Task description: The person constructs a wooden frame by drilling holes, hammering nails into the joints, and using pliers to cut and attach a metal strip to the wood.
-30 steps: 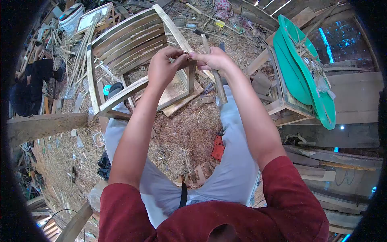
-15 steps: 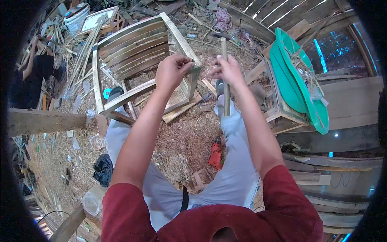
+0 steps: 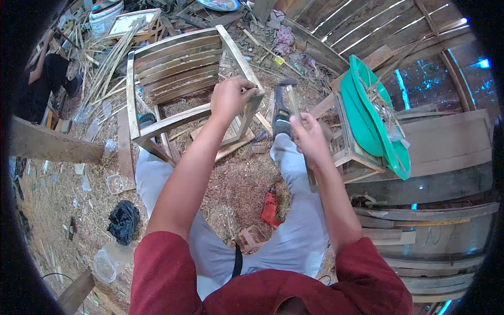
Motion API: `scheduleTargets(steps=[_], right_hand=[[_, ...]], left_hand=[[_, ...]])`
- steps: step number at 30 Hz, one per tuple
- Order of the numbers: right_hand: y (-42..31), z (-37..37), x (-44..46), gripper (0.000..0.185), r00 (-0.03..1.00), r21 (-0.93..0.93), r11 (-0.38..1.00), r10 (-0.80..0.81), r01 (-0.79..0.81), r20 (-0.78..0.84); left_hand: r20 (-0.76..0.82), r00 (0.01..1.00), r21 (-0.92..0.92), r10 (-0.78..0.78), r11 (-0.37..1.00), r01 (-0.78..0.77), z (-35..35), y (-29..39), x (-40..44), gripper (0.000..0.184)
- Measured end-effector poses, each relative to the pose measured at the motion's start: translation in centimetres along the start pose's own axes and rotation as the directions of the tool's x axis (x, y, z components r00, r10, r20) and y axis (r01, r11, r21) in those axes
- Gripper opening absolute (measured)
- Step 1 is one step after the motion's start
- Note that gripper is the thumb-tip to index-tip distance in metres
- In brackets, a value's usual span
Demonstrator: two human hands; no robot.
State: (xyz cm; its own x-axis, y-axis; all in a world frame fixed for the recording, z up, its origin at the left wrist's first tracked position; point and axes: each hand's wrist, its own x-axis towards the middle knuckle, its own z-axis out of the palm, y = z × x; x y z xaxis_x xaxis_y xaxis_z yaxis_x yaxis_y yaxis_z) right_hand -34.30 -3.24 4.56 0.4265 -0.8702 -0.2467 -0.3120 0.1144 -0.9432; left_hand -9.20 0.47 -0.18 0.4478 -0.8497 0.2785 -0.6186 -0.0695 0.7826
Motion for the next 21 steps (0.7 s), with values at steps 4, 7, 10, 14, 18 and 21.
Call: scheduleTargets(steps=[4,7,10,14,18,21], right_hand=[[-4.4,2.4,-3.4,0.030,0.993,0.151,0.981,-0.120,0.120,-0.011],[-3.1,1.7,-2.0,0.030,0.985,-0.004,0.986,-0.169,0.169,0.025],[-4.0,2.1,-2.4,0.031,0.981,-0.081,0.979,-0.183,0.187,0.057],[-5.2,3.6,-2.9,0.034,0.861,-0.416,0.785,-0.509,0.459,-0.012],[-4.1,2.5,-1.3,0.036,0.957,-0.566,0.782,-0.286,0.261,0.047],[-3.7,3.0,-1.4,0.036,0.929,-0.515,0.797,-0.369,0.314,-0.005]], left_hand=[[-0.032,0.999,0.030,0.028,0.999,-0.027,-0.3,0.1,-0.2,0.022],[-0.048,0.998,0.055,0.045,0.998,-0.043,-0.1,0.2,-0.2,0.020],[-0.045,0.999,0.078,0.024,0.997,-0.021,0.0,-0.1,-0.1,0.018],[-0.046,0.999,0.088,0.027,0.996,-0.023,0.0,-0.1,-0.2,0.017],[-0.059,0.995,0.072,0.079,0.995,-0.074,0.0,-0.2,0.0,0.020],[-0.081,0.993,0.073,0.084,0.994,-0.078,0.2,-0.5,-0.1,0.020]])
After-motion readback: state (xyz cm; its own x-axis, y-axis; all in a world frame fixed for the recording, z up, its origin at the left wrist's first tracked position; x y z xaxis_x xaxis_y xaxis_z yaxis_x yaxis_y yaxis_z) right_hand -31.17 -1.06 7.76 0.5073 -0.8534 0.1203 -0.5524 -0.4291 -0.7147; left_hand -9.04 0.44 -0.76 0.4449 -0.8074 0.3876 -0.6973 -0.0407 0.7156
